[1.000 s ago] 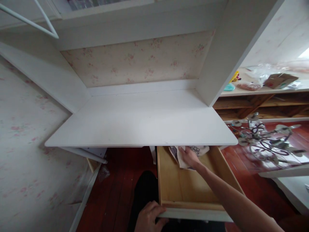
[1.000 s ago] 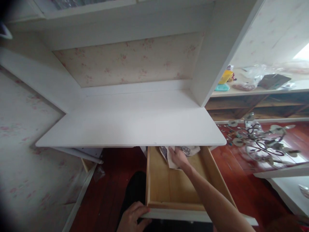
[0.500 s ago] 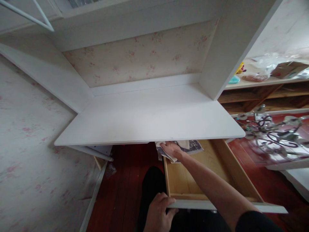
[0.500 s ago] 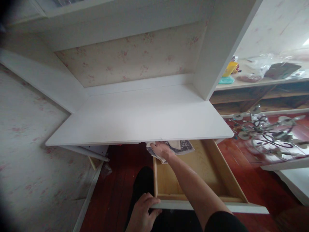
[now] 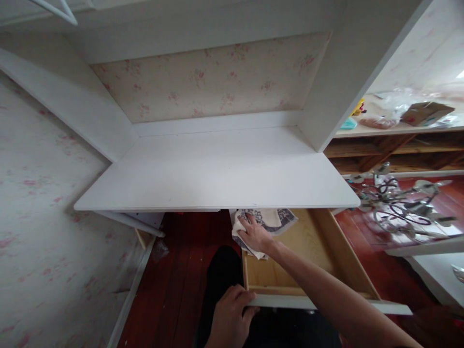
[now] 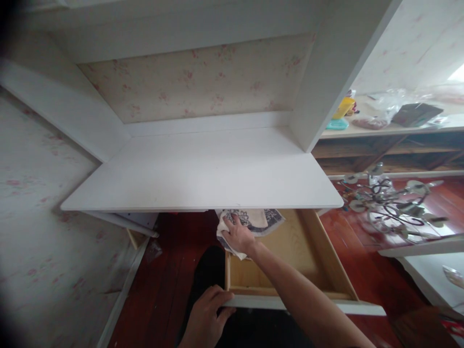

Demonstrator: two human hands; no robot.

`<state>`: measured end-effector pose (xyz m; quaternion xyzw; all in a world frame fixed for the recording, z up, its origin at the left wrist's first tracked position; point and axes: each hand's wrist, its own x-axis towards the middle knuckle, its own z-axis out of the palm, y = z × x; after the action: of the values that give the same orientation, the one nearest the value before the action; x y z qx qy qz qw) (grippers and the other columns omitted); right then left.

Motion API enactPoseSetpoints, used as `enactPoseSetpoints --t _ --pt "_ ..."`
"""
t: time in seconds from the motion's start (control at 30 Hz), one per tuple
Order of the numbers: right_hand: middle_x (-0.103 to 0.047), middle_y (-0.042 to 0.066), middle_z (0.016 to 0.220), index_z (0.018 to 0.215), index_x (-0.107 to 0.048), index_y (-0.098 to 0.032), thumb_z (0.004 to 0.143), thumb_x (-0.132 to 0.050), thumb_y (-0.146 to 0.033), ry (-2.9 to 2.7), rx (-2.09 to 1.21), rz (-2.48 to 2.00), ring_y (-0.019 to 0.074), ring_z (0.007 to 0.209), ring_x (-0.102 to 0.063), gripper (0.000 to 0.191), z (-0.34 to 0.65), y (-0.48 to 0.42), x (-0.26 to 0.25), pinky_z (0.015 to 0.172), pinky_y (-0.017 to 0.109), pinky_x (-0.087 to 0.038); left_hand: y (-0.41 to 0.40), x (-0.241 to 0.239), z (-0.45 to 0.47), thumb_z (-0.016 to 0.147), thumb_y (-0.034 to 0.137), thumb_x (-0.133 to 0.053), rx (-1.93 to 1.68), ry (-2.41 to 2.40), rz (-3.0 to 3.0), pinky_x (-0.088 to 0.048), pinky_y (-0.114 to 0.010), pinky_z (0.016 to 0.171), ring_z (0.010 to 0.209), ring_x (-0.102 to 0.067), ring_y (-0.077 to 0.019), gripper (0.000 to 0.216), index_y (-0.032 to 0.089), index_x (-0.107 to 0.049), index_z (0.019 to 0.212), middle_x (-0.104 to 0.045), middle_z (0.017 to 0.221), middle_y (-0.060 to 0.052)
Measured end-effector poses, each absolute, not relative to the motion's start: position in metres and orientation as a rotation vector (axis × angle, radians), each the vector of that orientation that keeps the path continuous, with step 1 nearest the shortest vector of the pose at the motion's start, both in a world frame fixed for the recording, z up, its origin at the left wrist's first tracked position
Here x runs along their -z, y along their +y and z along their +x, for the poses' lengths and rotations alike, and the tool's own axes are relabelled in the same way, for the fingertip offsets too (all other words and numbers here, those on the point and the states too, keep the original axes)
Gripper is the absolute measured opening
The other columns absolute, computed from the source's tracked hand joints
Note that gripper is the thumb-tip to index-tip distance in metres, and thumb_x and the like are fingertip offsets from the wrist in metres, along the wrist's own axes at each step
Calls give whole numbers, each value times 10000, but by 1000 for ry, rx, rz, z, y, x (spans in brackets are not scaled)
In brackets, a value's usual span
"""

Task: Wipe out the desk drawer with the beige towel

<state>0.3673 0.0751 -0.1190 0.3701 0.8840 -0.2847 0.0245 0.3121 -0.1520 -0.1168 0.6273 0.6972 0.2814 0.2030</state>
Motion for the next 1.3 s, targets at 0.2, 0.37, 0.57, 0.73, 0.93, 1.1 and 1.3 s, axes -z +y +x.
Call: enactPoseSetpoints --t 0.2,0.37,0.57,0.73,0.93,1.1,1.3 --pt "-328 50 1517 1213 -601 -294 937 -391 -363 2780 827 917 363 1382 -251 354 387 29 104 897 495 -499 -155 115 316 808 172 -671 -815 2003 1733 -554 -241 742 838 -651 -147 198 259 -676 986 -643 944 -16" --pt "-355 90 1500 1264 -560 -283 907 -448 -371 2772 825 870 370 1341 -331 384 401 -3 95 869 508 -518 -164 118 319 880 216 -572 -779 2077 1751 -555 -201 693 808 -662 -126 234 291 -643 1090 -606 970 -21" --pt "-470 178 1393 1399 -418 -200 904 -452 -393 2679 840 1021 327 1176 -528 532 406 -24 100 838 430 -527 -174 117 312 949 271 -465 -889 2091 1773 -548 -192 778 889 -667 -122 202 232 -604 1091 -655 996 -35" --pt "-602 161 1189 1342 -456 -179 875 -463 -328 2601 913 1058 281 1011 -631 491 411 -21 92 843 372 -491 -171 113 307 961 313 -447 -900 2072 1862 -550 -204 752 866 -671 -131 218 224 -621 1058 -676 959 -41" --pt "-602 109 1230 1285 -484 -242 835 -461 -250 2556 1052 1224 260 1019 -643 451 435 -7 90 857 353 -460 -168 111 303 957 339 -460 -873 2052 1849 -553 -215 727 827 -676 -134 208 244 -638 1006 -683 900 -19" --pt "-704 62 969 1187 -529 -237 896 -411 -453 2192 1420 1990 244 892 -669 381 498 13 86 767 336 -506 -165 111 298 954 350 -471 -844 2008 1841 -547 -213 721 814 -674 -132 203 242 -637 994 -681 883 -16" --pt "-669 71 1146 1269 -513 -227 839 -482 -613 2094 1590 2751 256 974 -659 579 591 20 30 777 339 -553 -163 112 294 949 346 -484 -848 1954 1876 -549 -207 728 792 -671 -123 193 239 -637 999 -677 867 -7"
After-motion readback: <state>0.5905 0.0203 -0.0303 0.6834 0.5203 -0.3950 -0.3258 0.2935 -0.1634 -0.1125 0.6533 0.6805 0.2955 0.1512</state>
